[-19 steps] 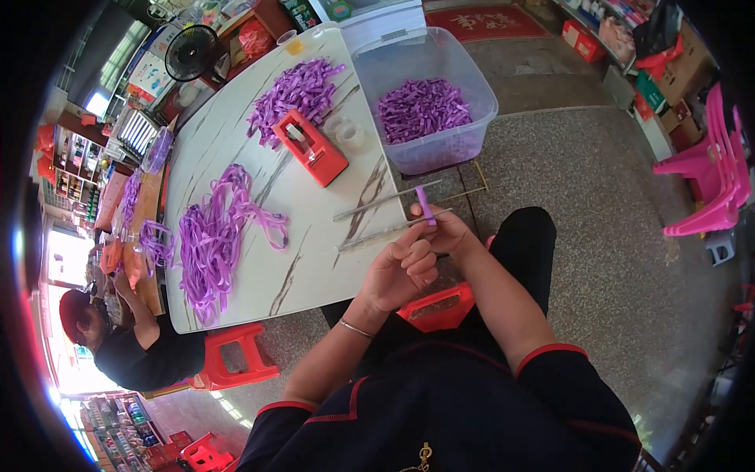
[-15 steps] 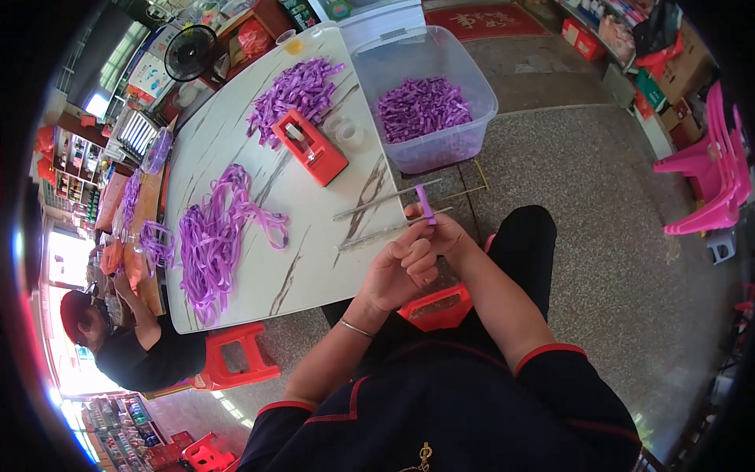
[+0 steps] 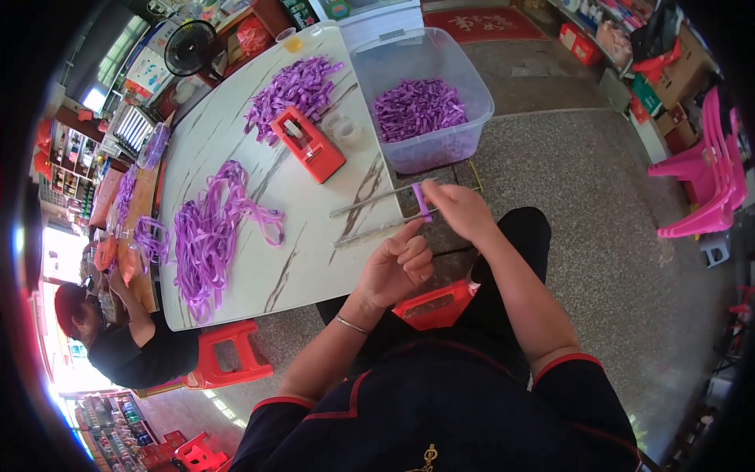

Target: The person pulls a purple ribbon from a pile, wraps it around a metal jig, and secures the loop with tape from a dispenser. They then slide the finished ribbon loop off the jig and place it into a plastic bin.

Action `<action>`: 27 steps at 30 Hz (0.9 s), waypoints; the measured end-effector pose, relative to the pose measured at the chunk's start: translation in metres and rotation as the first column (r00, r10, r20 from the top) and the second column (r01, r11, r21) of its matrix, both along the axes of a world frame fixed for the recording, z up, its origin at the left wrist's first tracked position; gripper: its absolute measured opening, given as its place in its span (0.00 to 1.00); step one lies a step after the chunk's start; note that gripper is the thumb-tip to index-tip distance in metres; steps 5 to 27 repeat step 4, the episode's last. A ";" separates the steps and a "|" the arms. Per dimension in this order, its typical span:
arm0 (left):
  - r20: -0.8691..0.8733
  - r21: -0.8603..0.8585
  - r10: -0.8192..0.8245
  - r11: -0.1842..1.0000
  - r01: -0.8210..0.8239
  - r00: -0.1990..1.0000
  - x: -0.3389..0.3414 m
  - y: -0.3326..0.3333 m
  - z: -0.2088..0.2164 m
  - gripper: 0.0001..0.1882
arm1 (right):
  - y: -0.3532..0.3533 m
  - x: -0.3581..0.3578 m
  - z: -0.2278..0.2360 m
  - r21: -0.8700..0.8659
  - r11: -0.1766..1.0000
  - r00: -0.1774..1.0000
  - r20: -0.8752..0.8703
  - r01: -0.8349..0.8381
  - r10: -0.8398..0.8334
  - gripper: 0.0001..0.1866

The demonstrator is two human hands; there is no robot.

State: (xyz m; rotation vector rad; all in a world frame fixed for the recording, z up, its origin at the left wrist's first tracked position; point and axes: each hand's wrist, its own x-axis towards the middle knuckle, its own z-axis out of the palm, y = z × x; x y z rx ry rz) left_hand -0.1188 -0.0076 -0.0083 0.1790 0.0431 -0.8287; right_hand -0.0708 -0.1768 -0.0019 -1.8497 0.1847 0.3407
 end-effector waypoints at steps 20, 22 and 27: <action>0.004 0.017 -0.004 1.000 0.004 1.000 0.002 -0.001 0.003 0.25 | 0.013 -0.003 0.020 -0.589 0.806 0.956 0.199 -0.058 0.215 0.29; 0.004 0.017 -0.004 1.000 0.004 1.000 0.002 -0.001 0.003 0.25 | 0.013 -0.003 0.020 -0.589 0.806 0.956 0.199 -0.058 0.215 0.29; 0.004 0.017 -0.004 1.000 0.004 1.000 0.002 -0.001 0.003 0.25 | 0.013 -0.003 0.020 -0.589 0.806 0.956 0.199 -0.058 0.215 0.29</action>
